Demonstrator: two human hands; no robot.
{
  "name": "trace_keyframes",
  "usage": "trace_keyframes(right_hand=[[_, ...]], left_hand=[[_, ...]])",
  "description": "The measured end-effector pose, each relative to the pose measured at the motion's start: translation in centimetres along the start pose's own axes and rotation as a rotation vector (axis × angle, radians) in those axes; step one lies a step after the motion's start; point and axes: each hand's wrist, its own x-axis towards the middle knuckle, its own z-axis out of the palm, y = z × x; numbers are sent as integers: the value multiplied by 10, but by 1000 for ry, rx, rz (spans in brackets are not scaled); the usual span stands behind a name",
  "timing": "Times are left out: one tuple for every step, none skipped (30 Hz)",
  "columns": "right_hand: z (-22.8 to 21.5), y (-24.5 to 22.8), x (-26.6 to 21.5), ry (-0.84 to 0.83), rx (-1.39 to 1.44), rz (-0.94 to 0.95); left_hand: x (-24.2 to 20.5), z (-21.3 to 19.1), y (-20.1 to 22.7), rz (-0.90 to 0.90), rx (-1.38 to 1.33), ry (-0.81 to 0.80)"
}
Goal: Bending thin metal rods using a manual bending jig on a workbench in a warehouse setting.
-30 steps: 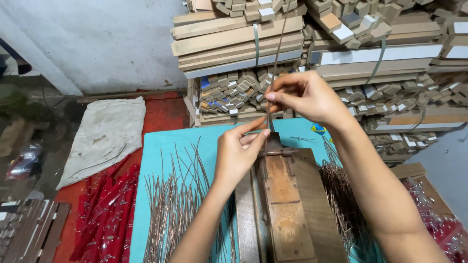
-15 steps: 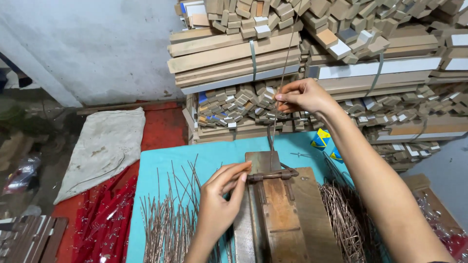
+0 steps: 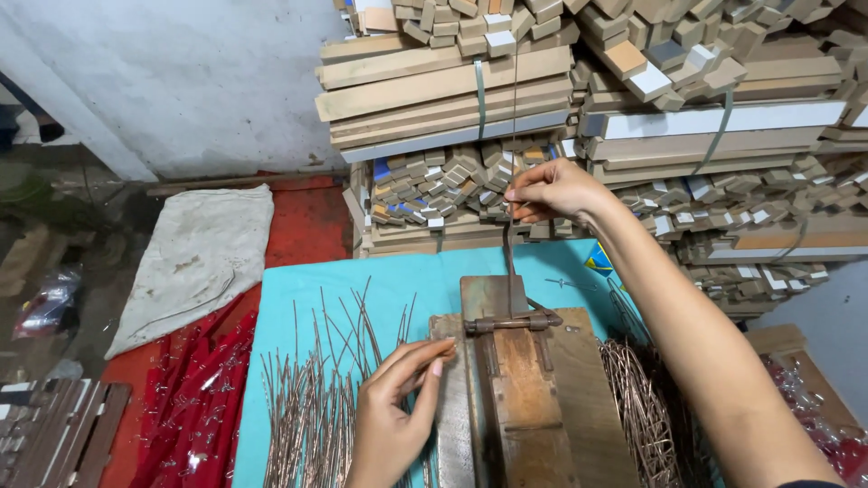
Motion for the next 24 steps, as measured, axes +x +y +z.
trace_keyframes(right_hand=[[0,-1,0,-1,-7,14],[0,-2,0,-2,-14,27],[1,-4,0,-2,-14,24],[2,-6,0,12,-57,44],[3,-6,-2,25,-99,68],[3,-4,-1,24,-99,69],[4,-2,0,10,-98,72],[5,0,2,-5,-96,74],[5,4,3,-8,-96,73],[5,8,5,-30,-88,69],[6,12,7,-54,-79,62],[6,16,7,-59,-79,60],[7,19,7,-104,-23,84],[7,22,7,-149,34,110],[10,27,5,-157,33,107],[13,31,3,-174,21,99],[15,35,0,-192,8,89],[18,36,-5,-200,7,85],[20,37,-11,-214,20,81],[22,39,-18,-229,34,77],[25,40,-24,-236,30,75],[27,41,-29,-242,53,62],[29,44,-36,-248,74,54],[31,44,-41,-255,69,56]], left_hand=[[-1,0,0,28,9,6],[-1,0,0,56,18,11],[-2,0,0,59,18,13],[-2,0,-1,69,35,11],[-4,0,-1,75,51,8],[-5,2,-2,74,50,8],[-6,2,-3,110,71,14],[-6,3,-4,147,92,20],[-7,4,-3,146,94,22],[-8,5,-1,175,109,-12],[-9,6,1,204,126,-44],[-12,7,-1,203,130,-39],[-15,9,-2,186,156,-93],[-18,10,-4,169,182,-147],[-19,13,-3,167,188,-141],[-20,17,-3,264,221,-128],[-20,20,-2,362,254,-115],[-21,21,-5,361,260,-108],[-23,22,-7,409,287,-142],[-25,24,-9,456,314,-177],[-26,25,-8,454,317,-170],[-27,27,-8,460,346,-195],[-29,31,-7,463,372,-221],[-31,33,-7,458,372,-214]])
